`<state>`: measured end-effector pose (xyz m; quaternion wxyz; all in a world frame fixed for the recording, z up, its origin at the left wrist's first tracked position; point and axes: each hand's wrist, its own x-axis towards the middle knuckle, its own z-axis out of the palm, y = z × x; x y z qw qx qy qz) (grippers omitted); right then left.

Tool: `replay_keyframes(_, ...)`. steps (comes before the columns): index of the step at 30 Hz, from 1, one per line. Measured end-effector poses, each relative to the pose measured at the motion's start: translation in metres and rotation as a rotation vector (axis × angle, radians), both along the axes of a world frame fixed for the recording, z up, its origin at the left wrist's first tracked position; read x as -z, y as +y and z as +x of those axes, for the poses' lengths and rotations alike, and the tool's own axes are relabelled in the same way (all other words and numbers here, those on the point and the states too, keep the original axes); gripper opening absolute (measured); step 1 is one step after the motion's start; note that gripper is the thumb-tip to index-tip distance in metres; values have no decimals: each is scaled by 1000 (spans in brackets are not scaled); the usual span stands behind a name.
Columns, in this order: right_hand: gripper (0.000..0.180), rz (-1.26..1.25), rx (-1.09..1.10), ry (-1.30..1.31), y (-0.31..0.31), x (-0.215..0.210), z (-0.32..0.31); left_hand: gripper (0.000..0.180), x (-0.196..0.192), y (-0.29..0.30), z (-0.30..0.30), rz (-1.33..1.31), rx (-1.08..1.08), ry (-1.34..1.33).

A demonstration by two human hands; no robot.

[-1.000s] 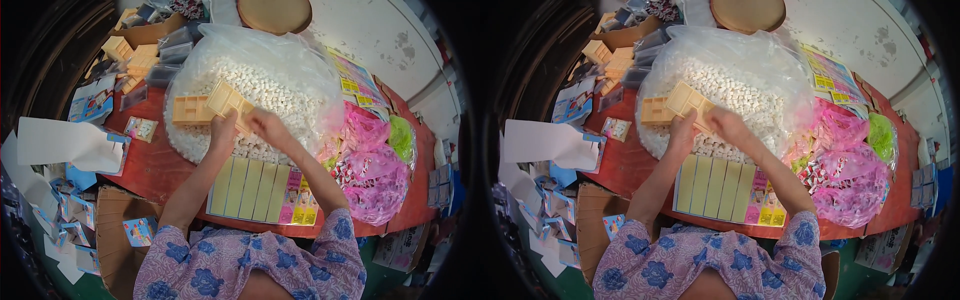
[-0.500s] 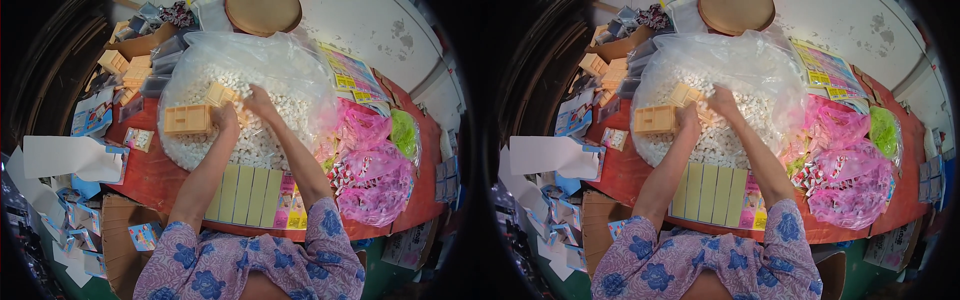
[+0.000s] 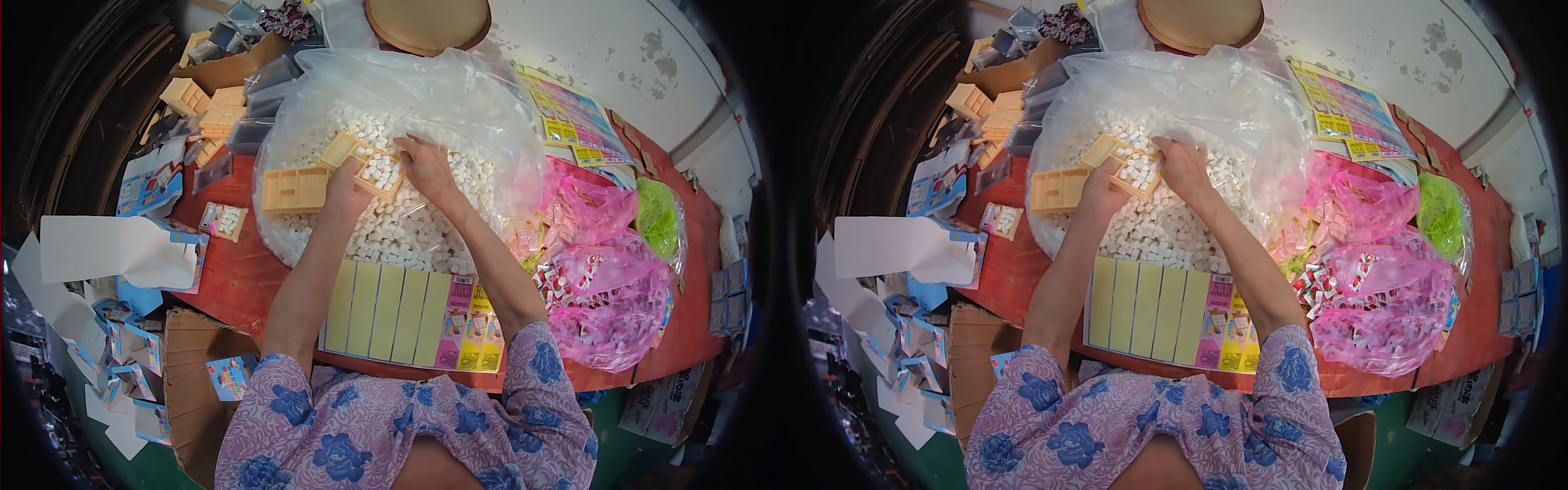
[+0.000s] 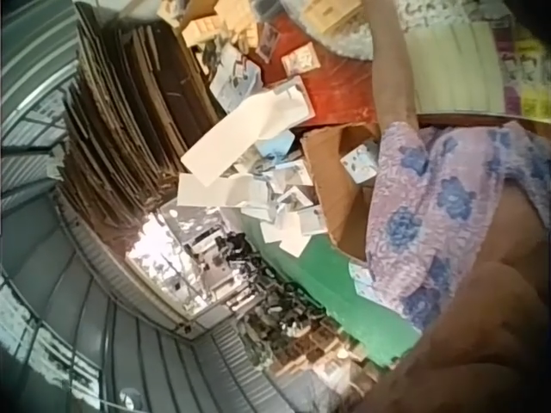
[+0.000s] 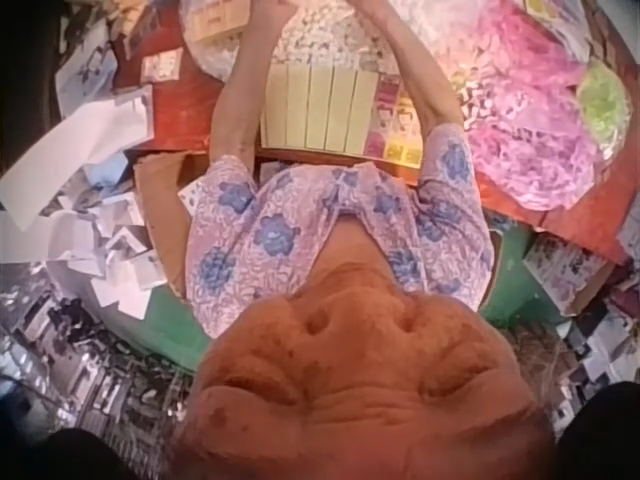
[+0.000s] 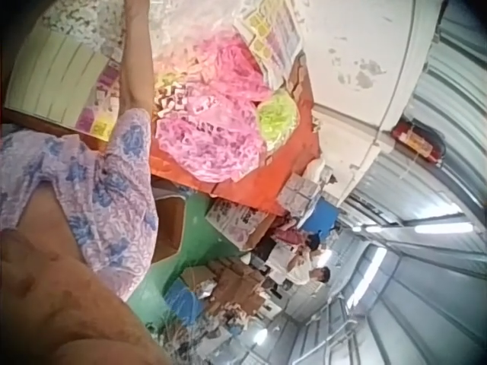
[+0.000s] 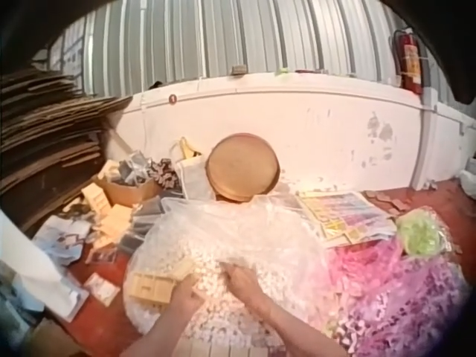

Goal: Packaging small white plastic toy blocks into plastic trays and then sealing them into bags.

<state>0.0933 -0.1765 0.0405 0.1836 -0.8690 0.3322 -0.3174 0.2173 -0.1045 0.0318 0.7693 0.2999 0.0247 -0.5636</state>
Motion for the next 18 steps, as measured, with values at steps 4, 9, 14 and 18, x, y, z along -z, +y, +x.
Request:
replay_keyframes(4, 21, -127, -104, -219, 9, -9, -2, 26, -5, 1, -10, 82, 34, -40)
replay_keyframes(9, 12, -188, -71, -43, 22, -1, 29, 20, 45, -7, 33, -292, 413, -246)
replay_keyframes(14, 8, -369, -48, 20, 42, -12, 15, 25, 17, -5, 23, 11, 278, -199)
replay_keyframes(18, 9, -224, -81, -209, 80, -21, -38, 31, 10, -2, 14, 89, 260, -280)
